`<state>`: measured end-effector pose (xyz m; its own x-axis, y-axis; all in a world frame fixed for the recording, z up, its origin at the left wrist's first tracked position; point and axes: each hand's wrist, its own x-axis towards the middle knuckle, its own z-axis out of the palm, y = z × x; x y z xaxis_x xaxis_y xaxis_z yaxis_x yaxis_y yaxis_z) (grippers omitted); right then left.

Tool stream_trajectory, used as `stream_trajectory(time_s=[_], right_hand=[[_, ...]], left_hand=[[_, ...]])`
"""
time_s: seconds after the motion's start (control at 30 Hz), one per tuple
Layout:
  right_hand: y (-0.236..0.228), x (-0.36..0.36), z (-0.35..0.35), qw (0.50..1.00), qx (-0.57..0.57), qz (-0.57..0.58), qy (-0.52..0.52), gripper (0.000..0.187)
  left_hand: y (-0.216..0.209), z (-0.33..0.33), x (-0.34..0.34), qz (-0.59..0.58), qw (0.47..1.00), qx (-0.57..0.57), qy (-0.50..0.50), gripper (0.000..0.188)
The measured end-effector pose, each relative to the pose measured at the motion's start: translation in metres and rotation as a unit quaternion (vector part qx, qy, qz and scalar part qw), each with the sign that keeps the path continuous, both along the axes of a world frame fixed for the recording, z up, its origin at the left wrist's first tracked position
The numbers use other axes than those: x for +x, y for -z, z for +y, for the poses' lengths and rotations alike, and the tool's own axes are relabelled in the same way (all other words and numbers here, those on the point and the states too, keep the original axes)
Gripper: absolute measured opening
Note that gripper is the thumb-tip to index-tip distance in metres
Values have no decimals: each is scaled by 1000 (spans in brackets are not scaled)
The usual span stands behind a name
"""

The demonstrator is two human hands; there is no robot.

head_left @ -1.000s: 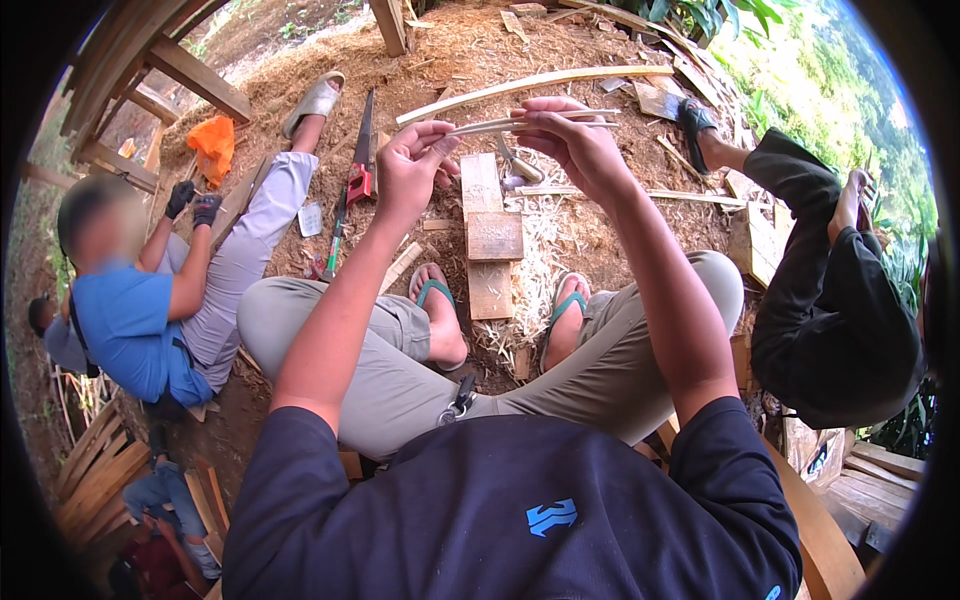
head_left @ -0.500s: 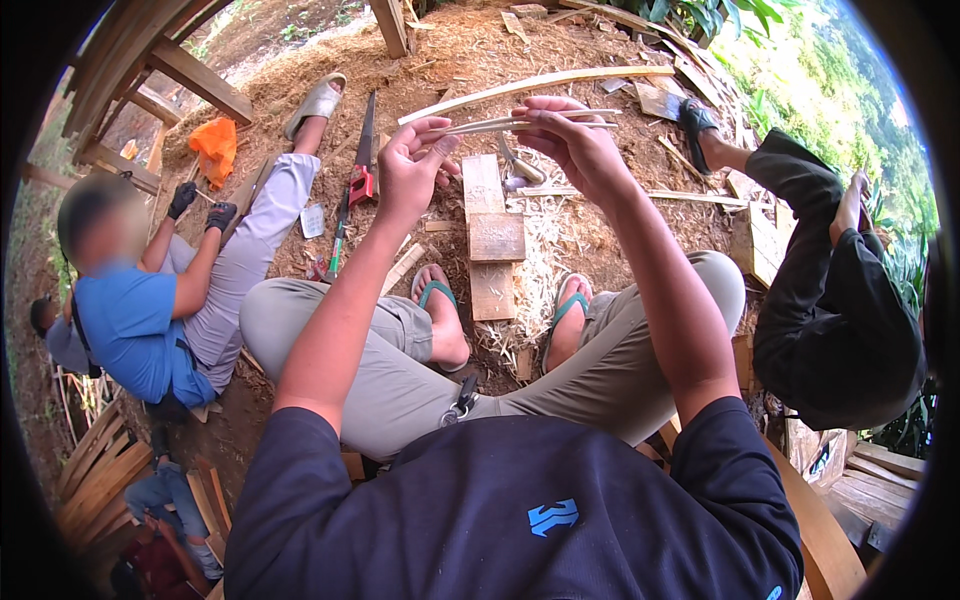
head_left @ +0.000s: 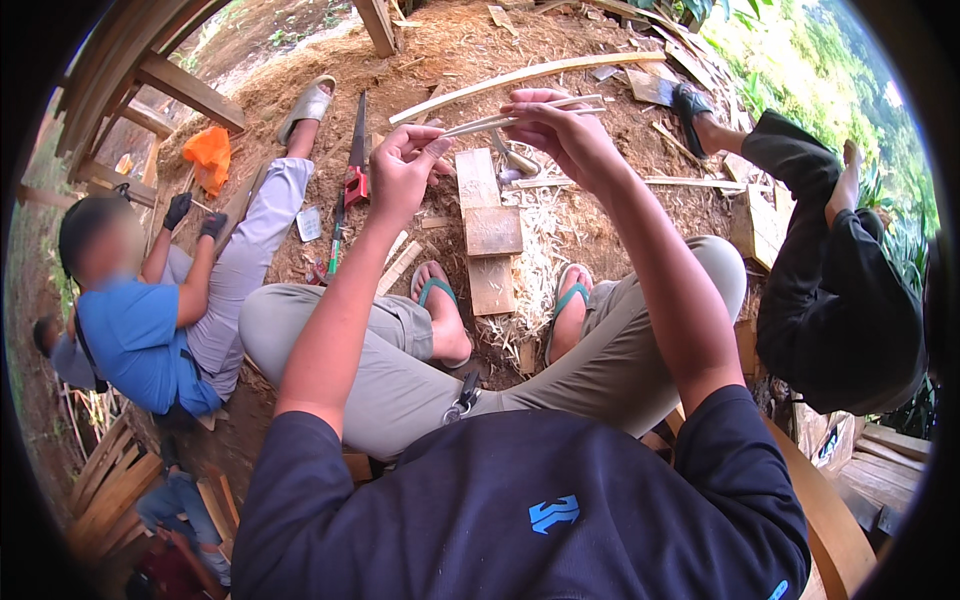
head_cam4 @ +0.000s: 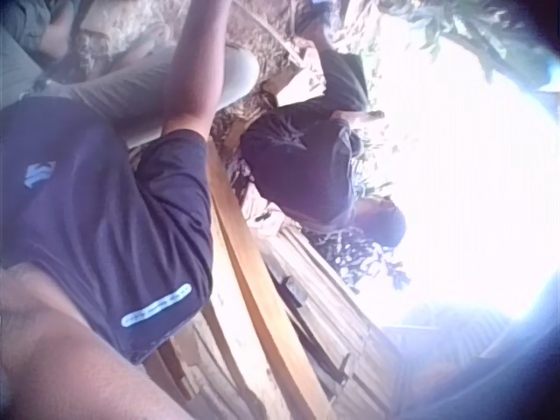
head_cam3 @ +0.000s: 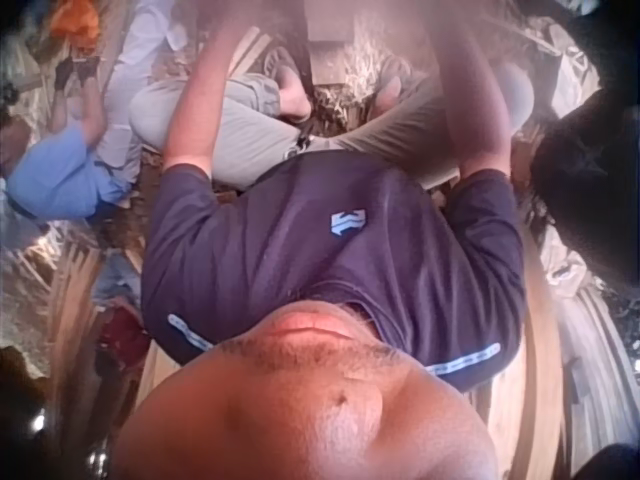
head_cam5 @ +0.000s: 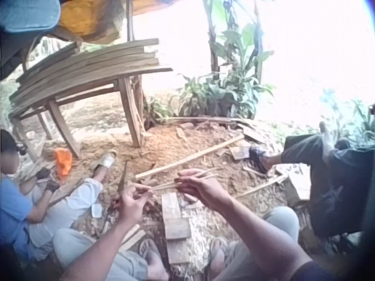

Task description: The person sits on the ground and uses a red hand saw to cut a thin strip of wood held between their legs. After sawing, they inspect the cut piece and place it aside among other wood scraps.

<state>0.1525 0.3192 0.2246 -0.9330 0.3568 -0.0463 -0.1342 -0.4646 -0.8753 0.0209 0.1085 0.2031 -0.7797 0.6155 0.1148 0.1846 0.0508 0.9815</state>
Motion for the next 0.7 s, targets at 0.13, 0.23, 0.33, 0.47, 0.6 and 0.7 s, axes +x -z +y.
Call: stream_trajectory(time_s=[0.13,0.23,0.33,0.47,0.6,0.7], right_hand=[[10,1,5,997,12,-66,28,23],[21,-1,3,990,74,-120,-16,25],[24,-4,-9,981,121,-149,-29,27],[38,-11,-25,993,-10,-106,59,34],[17,-7,-33,979,-183,-85,2,33],[3,-3,-23,971,-187,-134,59,32]], left_hand=[[9,3,-2,-25,989,-104,101,25],[22,6,13,-15,975,-144,165,33],[32,13,36,-24,960,-167,223,33],[37,22,74,-246,932,-96,248,33],[33,18,87,-283,911,-68,293,34],[33,22,95,-256,918,-52,297,34]])
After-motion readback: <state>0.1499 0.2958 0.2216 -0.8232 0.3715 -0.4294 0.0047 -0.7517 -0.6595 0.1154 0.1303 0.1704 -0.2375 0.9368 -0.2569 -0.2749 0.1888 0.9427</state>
